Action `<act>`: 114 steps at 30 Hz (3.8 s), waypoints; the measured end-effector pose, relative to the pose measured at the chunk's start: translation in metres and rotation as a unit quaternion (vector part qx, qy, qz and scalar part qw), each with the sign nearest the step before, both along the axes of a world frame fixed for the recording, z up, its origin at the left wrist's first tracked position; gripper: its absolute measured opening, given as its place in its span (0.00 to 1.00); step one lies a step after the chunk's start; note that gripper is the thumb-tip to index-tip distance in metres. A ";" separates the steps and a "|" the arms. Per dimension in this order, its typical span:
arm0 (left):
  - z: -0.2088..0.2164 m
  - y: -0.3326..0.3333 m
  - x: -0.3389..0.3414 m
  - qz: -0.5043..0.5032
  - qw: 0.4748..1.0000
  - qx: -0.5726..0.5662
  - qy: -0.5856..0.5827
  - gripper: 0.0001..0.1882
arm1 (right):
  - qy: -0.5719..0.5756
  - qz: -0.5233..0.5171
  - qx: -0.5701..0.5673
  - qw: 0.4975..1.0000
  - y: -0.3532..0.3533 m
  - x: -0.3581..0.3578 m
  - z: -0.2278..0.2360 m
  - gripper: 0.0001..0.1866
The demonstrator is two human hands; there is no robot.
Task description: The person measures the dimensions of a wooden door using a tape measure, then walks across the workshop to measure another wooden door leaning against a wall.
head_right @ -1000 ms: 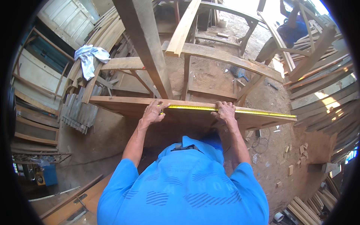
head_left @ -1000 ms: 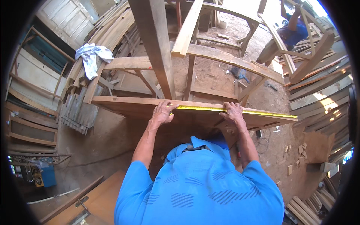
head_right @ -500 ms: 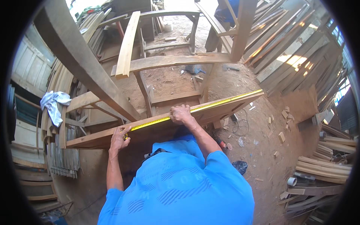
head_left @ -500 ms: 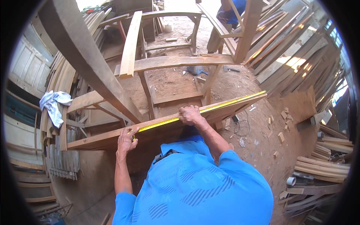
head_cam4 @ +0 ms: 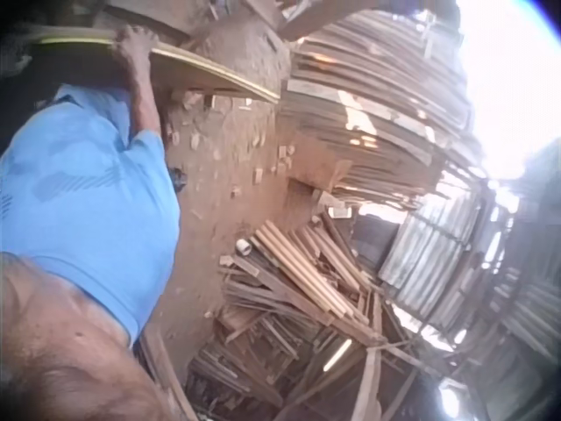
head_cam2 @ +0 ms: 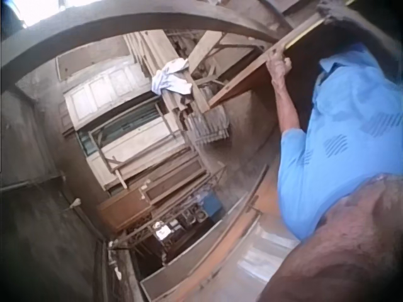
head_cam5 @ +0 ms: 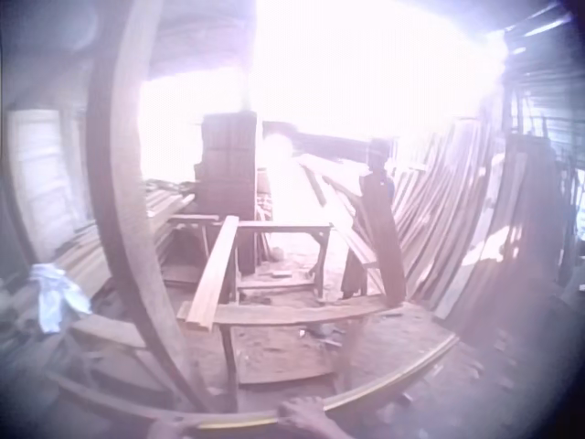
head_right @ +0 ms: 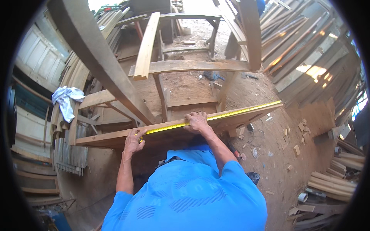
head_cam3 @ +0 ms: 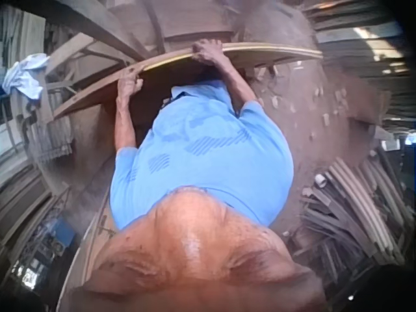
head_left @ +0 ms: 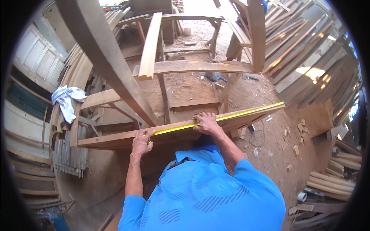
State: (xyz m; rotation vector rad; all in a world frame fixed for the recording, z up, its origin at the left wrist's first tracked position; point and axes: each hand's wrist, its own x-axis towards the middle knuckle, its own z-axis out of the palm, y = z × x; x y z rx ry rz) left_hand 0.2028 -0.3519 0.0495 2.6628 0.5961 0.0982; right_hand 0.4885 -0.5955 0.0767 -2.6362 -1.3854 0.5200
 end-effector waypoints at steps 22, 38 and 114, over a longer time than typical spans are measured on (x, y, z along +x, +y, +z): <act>-0.016 -0.022 0.058 0.071 0.988 -0.120 0.059 0.30 | -0.191 0.046 0.084 0.977 0.074 0.088 -0.075 0.19; -0.027 -0.027 0.087 0.072 0.979 -0.181 0.063 0.31 | -0.133 0.025 -0.007 0.991 0.104 0.107 -0.040 0.31; -0.227 -1.194 0.816 -0.517 0.733 -0.201 0.395 0.12 | 0.342 -0.867 0.194 0.305 -1.077 -0.080 -0.325 0.19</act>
